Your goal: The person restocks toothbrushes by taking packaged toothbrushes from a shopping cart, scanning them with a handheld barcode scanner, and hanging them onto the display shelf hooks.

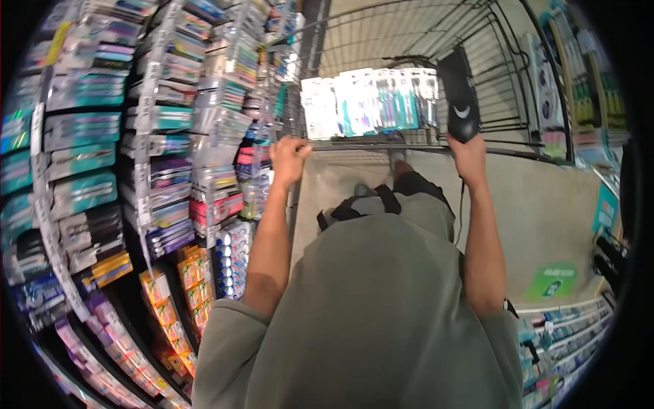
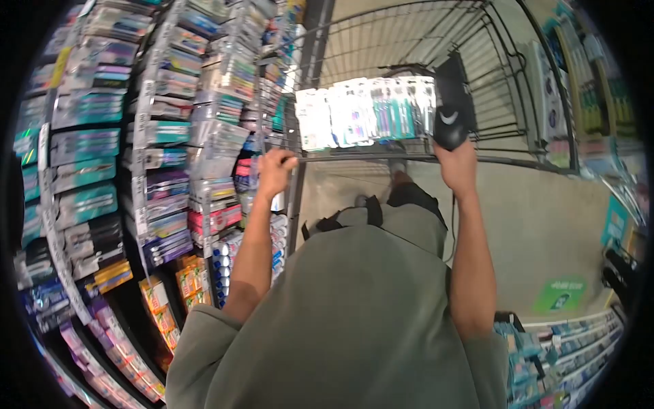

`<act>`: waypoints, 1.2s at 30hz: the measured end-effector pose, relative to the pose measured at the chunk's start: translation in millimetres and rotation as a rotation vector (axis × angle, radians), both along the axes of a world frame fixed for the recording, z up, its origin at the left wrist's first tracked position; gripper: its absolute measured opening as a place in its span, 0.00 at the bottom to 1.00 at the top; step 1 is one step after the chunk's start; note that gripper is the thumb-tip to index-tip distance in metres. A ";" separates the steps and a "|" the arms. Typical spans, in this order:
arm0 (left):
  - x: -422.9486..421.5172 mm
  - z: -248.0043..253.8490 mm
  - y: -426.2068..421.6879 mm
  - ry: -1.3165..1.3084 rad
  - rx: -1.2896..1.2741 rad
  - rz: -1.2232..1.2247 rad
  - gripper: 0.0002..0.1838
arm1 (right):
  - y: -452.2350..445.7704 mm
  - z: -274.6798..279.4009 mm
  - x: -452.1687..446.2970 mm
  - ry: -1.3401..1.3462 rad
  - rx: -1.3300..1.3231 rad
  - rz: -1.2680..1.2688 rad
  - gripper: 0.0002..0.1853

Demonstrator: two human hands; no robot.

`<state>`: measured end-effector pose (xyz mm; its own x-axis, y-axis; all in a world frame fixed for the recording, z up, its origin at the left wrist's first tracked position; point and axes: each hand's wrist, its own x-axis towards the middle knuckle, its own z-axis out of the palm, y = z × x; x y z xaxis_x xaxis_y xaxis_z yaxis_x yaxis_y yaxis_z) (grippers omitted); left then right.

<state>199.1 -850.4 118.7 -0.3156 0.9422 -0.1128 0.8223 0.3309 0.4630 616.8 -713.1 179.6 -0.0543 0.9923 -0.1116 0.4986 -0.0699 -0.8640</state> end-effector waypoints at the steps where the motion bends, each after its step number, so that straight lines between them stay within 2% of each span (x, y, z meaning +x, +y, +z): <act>1: -1.7 0.6 2.5 -0.013 -0.062 0.030 0.14 | 1.1 -6.2 0.6 0.020 0.039 0.000 0.17; 8: -3.3 26.6 28.2 -0.021 -0.128 0.009 0.16 | 11.0 -0.1 -9.8 0.142 -0.046 -0.012 0.15; 10: 0.2 39.9 48.0 -0.113 -0.155 0.134 0.17 | 14.6 3.1 -13.8 0.127 -0.058 -0.023 0.15; 13: 4.3 34.0 83.0 -0.097 -0.096 0.101 0.18 | 22.0 3.4 -20.2 0.098 -0.101 -0.062 0.15; 16: 11.5 4.9 121.1 -0.135 -0.076 0.084 0.20 | 29.4 9.6 -23.2 0.062 -0.170 -0.082 0.15; 18: 20.5 -13.3 147.3 -0.217 -0.153 0.103 0.21 | 34.6 13.6 -24.8 0.040 -0.212 -0.075 0.15; 21: 27.6 -48.2 182.4 -0.309 -0.258 0.123 0.27 | 42.1 20.8 -27.1 0.127 -0.258 -0.054 0.07; 23: 29.2 -81.7 200.6 -0.420 -0.331 0.201 0.32 | 47.4 18.8 -21.0 0.115 -0.335 -0.037 0.10; 24: 29.1 -96.0 208.0 -0.429 -0.342 0.201 0.32 | 50.6 18.1 -19.0 0.115 -0.404 -0.016 0.14; 26: 31.3 -110.6 222.7 -0.390 -0.350 0.273 0.34 | 57.4 26.8 -16.3 0.079 -0.460 -0.016 0.13; 28: 30.8 -125.3 234.0 -0.378 -0.362 0.282 0.34 | 64.5 32.7 -10.3 0.100 -0.586 0.110 0.13; 32: 11.0 -163.6 264.2 -0.318 -0.434 0.314 0.35 | 75.3 33.2 -7.4 0.148 -0.667 0.076 0.15; 34: -3.9 -181.8 276.9 -0.305 -0.342 0.256 0.34 | 76.2 36.3 -9.1 0.140 -0.696 0.054 0.16; 36: -8.0 -172.5 296.2 -0.341 -0.390 0.321 0.33 | 75.7 34.1 -8.4 0.081 -0.620 0.109 0.16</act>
